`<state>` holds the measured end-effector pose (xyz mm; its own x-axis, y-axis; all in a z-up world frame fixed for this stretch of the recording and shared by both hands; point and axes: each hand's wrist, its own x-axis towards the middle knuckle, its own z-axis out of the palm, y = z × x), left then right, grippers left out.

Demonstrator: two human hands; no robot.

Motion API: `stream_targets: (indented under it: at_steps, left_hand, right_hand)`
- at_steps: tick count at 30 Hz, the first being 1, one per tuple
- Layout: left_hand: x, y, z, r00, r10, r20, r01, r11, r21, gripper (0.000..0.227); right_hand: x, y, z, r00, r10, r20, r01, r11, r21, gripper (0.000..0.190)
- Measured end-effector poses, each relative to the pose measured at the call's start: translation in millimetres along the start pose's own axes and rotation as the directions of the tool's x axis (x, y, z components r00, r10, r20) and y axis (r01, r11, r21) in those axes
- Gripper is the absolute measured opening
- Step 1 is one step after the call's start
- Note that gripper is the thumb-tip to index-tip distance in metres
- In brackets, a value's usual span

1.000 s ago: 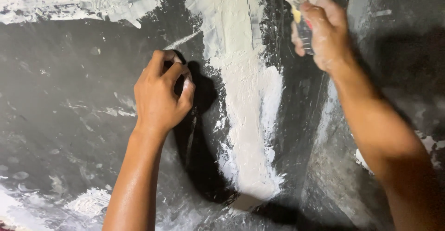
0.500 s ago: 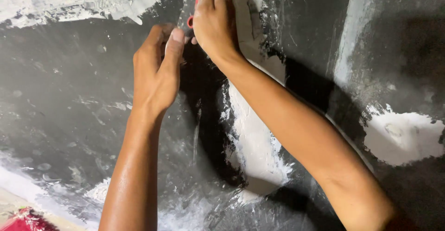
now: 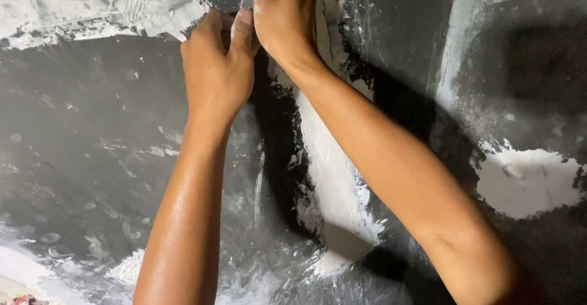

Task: The person applies white filler to a dark grey wall and ceiling area using a putty knife. They scoop more material from a bucket sitting on a cabinet and continue spreading and smoothing the substance over the surfaces.

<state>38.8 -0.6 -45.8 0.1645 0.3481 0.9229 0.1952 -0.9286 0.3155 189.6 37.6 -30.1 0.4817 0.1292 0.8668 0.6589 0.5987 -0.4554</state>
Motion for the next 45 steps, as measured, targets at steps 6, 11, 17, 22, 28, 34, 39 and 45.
stream_targets:
  at_steps: [6,11,17,22,28,34,39,45]
  left_hand:
    - [-2,-5,6,0.998,-0.063,0.004,0.063,0.998,-0.021,0.041]
    - [-3,-1,0,0.988,-0.15,0.038,0.151,0.988,-0.03,0.044]
    - [-9,4,-6,0.98,-0.178,0.089,0.179,0.984,-0.003,0.038]
    - [-11,1,-4,0.989,-0.117,0.093,0.112,0.993,0.048,0.045]
    - [-2,-2,-6,0.911,-0.374,0.175,0.402,0.9,-0.167,0.043]
    - [6,-11,-7,0.908,-0.323,0.267,0.405,0.839,-0.364,0.047]
    - [5,-3,2,0.934,-0.285,0.214,0.335,0.908,-0.251,0.049]
    - [4,4,1,0.919,-0.279,0.278,0.361,0.879,-0.311,0.04]
  right_hand:
    - [-2,-15,-9,0.993,0.088,0.085,-0.085,0.996,-0.035,0.038]
    - [-8,-27,-7,0.996,0.067,0.055,-0.066,0.998,-0.017,0.035]
    - [-19,-39,-12,0.993,0.118,0.008,-0.118,0.992,0.052,0.035]
    - [-24,-41,-19,0.995,0.094,0.016,-0.095,0.991,0.09,0.041]
    - [-20,-31,-15,0.994,0.051,0.102,-0.052,0.999,0.013,0.038]
    - [-14,-26,-16,0.988,-0.118,0.095,0.109,0.989,0.098,0.032]
    - [-7,-35,-24,0.944,-0.321,0.078,0.328,0.938,-0.116,0.025]
    - [3,-41,-29,0.935,-0.27,0.229,0.323,0.916,-0.239,0.025]
